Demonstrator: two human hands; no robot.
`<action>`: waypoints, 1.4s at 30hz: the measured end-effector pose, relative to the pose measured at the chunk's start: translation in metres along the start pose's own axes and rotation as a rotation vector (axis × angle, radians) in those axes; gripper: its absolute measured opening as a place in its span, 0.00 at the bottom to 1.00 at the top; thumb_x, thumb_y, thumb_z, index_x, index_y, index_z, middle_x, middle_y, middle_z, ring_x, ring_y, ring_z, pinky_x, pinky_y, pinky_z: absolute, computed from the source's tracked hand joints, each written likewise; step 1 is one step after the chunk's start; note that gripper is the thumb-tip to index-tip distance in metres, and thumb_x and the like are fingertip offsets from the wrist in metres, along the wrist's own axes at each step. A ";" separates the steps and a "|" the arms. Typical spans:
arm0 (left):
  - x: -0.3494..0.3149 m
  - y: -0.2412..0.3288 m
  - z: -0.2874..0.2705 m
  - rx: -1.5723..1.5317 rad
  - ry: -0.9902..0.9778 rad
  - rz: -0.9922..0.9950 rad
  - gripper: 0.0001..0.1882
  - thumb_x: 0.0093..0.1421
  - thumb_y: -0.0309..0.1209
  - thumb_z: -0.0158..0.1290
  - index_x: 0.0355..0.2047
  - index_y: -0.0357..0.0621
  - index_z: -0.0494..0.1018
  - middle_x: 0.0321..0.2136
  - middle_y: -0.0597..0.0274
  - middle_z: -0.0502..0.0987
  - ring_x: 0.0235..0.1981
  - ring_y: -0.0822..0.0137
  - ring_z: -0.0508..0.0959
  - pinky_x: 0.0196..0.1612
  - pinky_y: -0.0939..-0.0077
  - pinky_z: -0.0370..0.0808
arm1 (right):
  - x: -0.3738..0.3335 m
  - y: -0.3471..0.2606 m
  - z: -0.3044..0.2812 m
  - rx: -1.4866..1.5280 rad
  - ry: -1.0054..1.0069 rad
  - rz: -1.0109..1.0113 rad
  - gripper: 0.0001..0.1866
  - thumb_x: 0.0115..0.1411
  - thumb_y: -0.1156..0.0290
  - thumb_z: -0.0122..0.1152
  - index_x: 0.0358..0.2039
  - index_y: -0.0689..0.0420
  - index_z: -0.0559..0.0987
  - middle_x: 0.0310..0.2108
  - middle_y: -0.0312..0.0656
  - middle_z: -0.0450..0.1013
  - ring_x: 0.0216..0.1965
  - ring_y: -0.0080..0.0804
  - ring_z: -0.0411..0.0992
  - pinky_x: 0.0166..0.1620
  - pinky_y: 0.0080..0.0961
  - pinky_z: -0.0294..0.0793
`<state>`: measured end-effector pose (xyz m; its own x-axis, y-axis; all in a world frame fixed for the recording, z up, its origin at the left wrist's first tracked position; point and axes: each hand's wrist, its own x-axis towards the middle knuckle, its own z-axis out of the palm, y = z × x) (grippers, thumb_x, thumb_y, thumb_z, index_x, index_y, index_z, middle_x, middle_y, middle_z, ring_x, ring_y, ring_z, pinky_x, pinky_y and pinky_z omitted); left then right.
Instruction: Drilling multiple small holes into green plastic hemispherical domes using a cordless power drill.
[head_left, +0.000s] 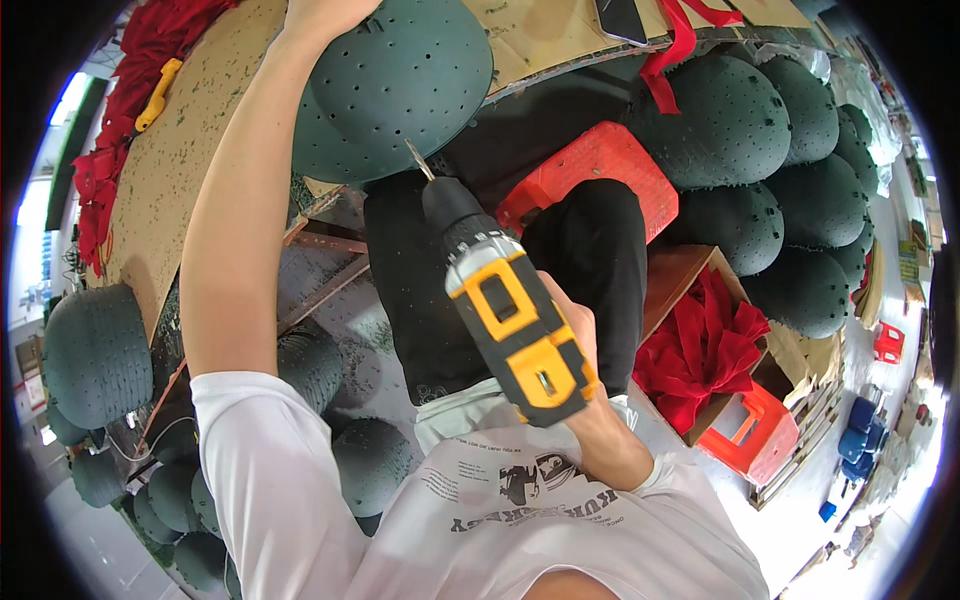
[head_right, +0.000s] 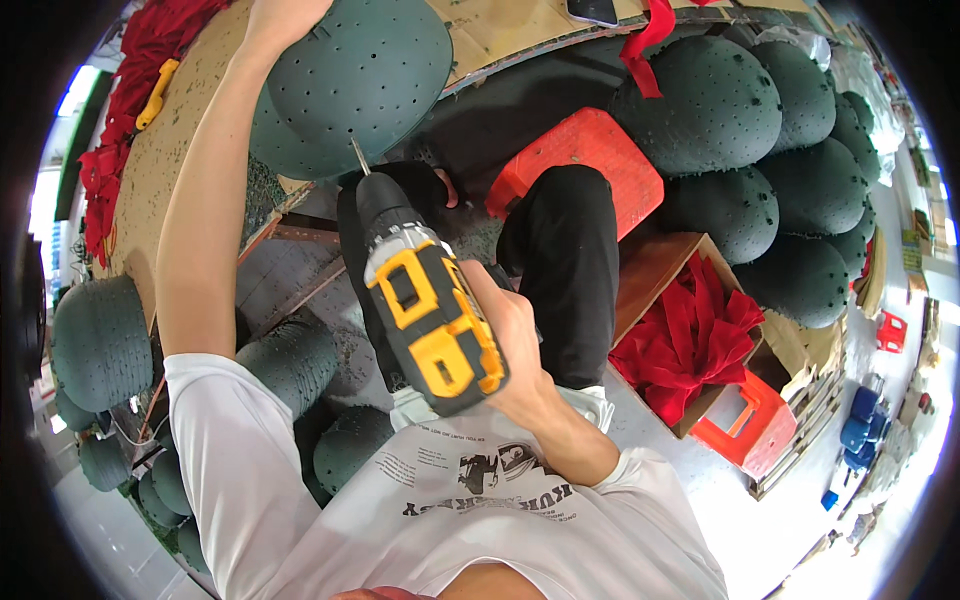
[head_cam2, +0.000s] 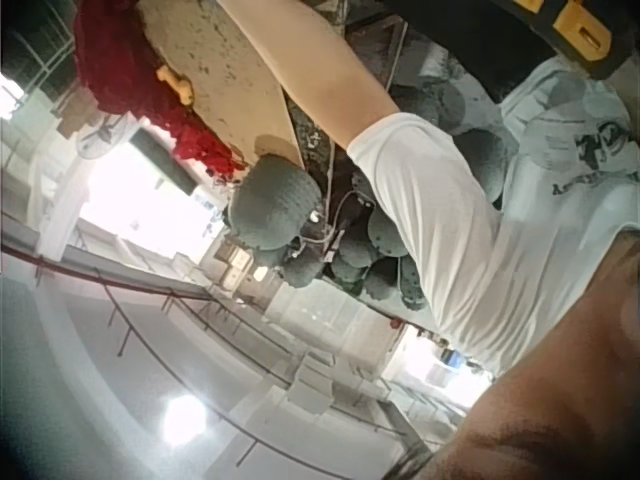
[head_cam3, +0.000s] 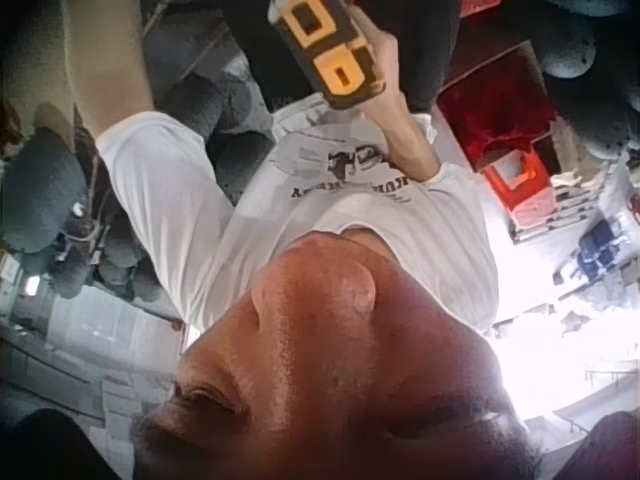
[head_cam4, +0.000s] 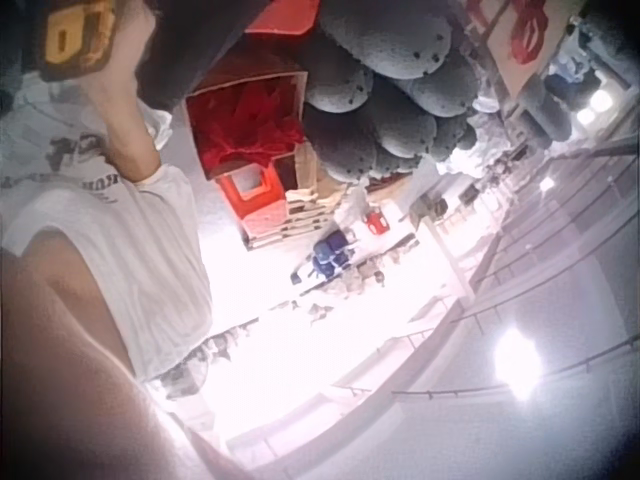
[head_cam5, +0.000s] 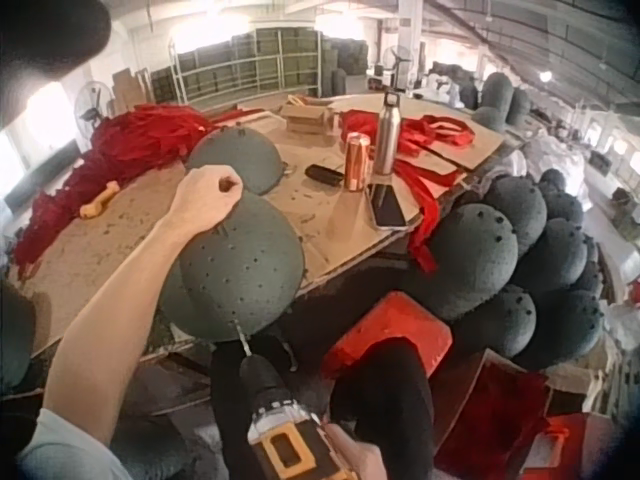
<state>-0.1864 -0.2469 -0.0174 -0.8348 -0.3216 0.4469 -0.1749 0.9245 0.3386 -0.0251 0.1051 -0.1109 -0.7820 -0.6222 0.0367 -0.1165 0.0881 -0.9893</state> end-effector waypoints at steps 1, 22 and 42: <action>0.000 -0.003 0.000 0.007 0.008 0.003 0.12 0.60 0.33 0.55 0.34 0.37 0.80 0.34 0.48 0.83 0.37 0.53 0.82 0.44 0.61 0.77 | -0.006 0.008 -0.003 0.207 0.020 0.050 0.21 0.50 0.74 0.70 0.43 0.65 0.73 0.29 0.44 0.78 0.29 0.43 0.80 0.34 0.26 0.76; 0.005 -0.025 -0.079 0.747 -0.307 -0.052 0.35 0.69 0.60 0.37 0.41 0.39 0.79 0.36 0.46 0.82 0.43 0.44 0.81 0.46 0.52 0.76 | -0.029 0.041 -0.061 -0.027 0.161 0.070 0.33 0.50 0.79 0.73 0.57 0.62 0.71 0.48 0.43 0.75 0.48 0.35 0.76 0.53 0.27 0.75; -0.010 -0.001 -0.047 0.308 -0.218 -0.087 0.20 0.67 0.43 0.49 0.42 0.33 0.72 0.41 0.44 0.76 0.44 0.52 0.77 0.49 0.61 0.72 | 0.005 0.023 -0.034 -0.188 0.083 -0.220 0.33 0.56 0.81 0.70 0.61 0.59 0.68 0.47 0.38 0.76 0.47 0.21 0.76 0.50 0.17 0.76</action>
<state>-0.1533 -0.2542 0.0167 -0.8955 -0.3814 0.2295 -0.3712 0.9244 0.0878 -0.0522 0.1301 -0.1286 -0.7722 -0.5769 0.2663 -0.3939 0.1058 -0.9131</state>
